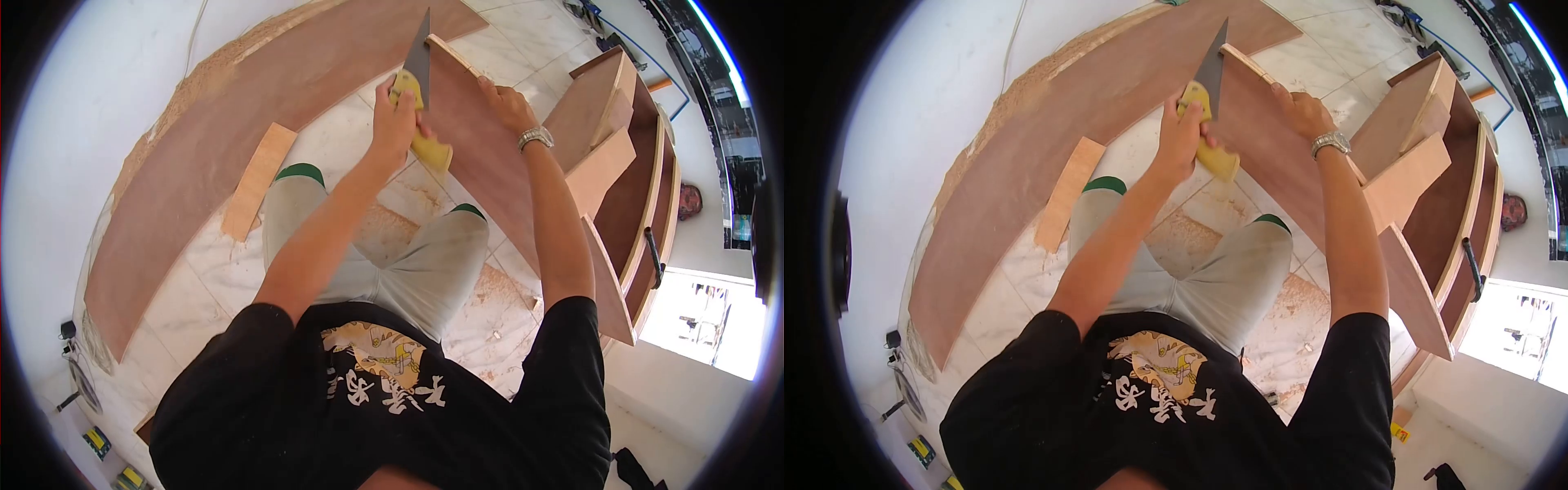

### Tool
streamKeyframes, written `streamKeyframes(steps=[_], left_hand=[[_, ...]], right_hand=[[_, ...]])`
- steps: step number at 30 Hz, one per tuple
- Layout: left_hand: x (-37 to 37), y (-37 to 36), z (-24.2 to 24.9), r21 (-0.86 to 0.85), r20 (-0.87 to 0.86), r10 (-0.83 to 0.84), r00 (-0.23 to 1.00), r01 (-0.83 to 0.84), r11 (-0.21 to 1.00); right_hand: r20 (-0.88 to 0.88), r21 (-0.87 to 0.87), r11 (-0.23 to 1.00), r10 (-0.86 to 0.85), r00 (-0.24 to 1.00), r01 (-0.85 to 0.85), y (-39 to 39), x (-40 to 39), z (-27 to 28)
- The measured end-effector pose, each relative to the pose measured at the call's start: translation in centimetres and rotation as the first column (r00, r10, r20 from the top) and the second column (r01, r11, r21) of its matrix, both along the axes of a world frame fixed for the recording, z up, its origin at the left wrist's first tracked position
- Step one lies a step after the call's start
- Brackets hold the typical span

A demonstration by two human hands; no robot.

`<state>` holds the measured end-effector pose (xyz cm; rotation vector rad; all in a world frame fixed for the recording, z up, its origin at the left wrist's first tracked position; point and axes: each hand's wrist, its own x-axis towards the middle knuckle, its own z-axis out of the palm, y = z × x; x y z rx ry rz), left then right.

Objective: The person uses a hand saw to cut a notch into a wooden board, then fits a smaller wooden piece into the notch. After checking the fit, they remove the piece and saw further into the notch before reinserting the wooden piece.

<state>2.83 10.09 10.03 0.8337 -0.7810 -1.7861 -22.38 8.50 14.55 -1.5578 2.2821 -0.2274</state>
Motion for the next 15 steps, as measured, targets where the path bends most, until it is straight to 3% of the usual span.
streamKeyframes(steps=[3,6,8,11,15], left_hand=[[-2.2,-4.8,0.5,-0.008,0.066,0.017,0.998,-0.016,1.0],[0.3,0.2,0.7,-0.007,0.023,-0.023,0.999,0.023,1.0],[2.6,5.4,0.2,0.001,0.089,-0.009,0.996,0.009,1.0],[2.0,5.3,-0.5,-0.035,0.052,-0.013,0.999,0.014,0.999],[-4.1,-5.6,0.6,-0.034,0.055,0.077,0.996,-0.075,0.997]], right_hand=[[-0.01,0.001,1.0,-0.013,1.0,0.013,-0.1,0.0,-0.1],[0.003,0.014,1.0,-0.011,1.0,0.011,-0.2,-0.4,-0.4],[-0.01,-0.008,1.0,-0.014,1.0,0.014,0.4,0.2,-0.1],[-0.004,-0.013,1.0,-0.028,1.0,0.028,0.3,0.5,0.5],[-0.042,-0.021,0.999,-0.047,0.998,0.046,0.5,0.9,0.6]])
